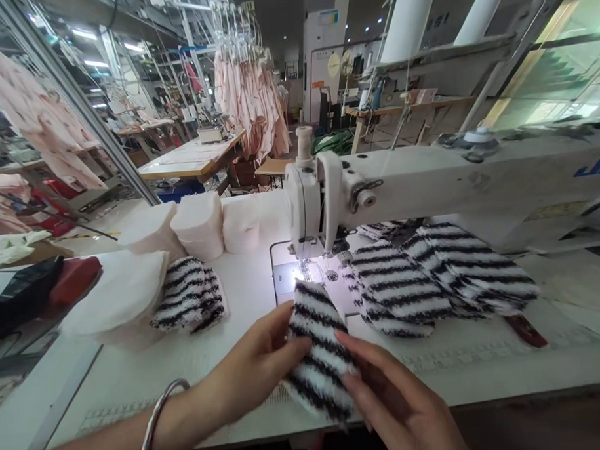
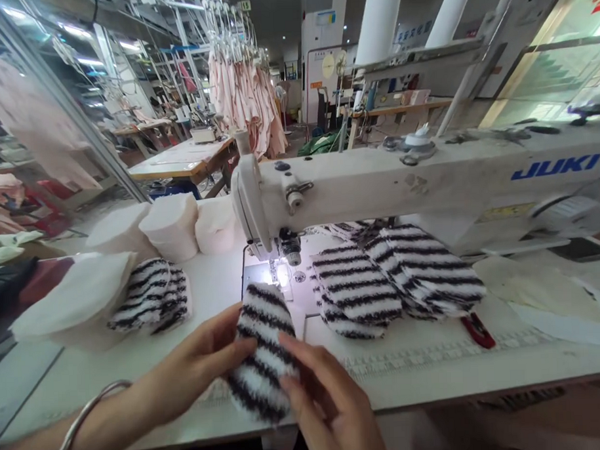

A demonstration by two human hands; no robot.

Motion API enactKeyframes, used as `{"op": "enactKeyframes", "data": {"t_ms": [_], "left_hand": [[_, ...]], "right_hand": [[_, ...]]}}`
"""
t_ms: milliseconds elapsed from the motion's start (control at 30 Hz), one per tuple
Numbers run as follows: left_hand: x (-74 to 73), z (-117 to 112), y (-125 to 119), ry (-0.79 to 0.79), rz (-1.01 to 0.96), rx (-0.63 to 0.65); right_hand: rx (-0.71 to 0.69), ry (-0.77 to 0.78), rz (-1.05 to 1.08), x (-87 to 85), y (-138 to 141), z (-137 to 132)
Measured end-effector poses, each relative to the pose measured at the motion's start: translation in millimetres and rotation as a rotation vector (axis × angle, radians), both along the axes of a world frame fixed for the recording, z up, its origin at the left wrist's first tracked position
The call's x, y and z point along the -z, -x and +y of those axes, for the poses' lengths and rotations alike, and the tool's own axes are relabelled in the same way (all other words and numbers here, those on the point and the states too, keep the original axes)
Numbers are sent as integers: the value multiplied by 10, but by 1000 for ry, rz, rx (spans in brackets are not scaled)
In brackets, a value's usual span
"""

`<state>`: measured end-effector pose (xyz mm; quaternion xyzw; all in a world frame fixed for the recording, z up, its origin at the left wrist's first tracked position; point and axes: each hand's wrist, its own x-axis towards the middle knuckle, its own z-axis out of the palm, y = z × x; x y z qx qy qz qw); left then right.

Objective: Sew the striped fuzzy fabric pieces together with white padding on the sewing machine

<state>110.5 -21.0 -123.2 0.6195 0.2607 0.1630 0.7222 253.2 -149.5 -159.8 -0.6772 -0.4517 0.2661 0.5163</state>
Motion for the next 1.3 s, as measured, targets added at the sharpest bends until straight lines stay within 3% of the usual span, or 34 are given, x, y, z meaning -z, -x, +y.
{"op": "enactKeyframes", "data": {"t_ms": [100,267,433,533,600,700,800,1000,1300], "left_hand": [[104,157,49,-299,220,7],[173,229,208,-498,422,19],[96,196,288,-387,457,25],[59,308,230,-494,507,20],[16,410,193,-534,502,41],[-64,524,192,-423,436,113],[-88,565,231,-417,419,199],[14,550,267,-694,506,215],[71,548,303,-764,507,199]], "right_hand": [[45,51,-163,90,71,76],[-98,69,-452,149,128,83],[-153,14,-471,120,166,159],[-116,0,-405,84,170,185],[-90,-6,-337,32,180,183],[-88,-11,-133,-29,224,168],[-112,76,-11,17,290,163],[2,152,-227,160,313,166],[-60,43,-470,138,233,124]]}}
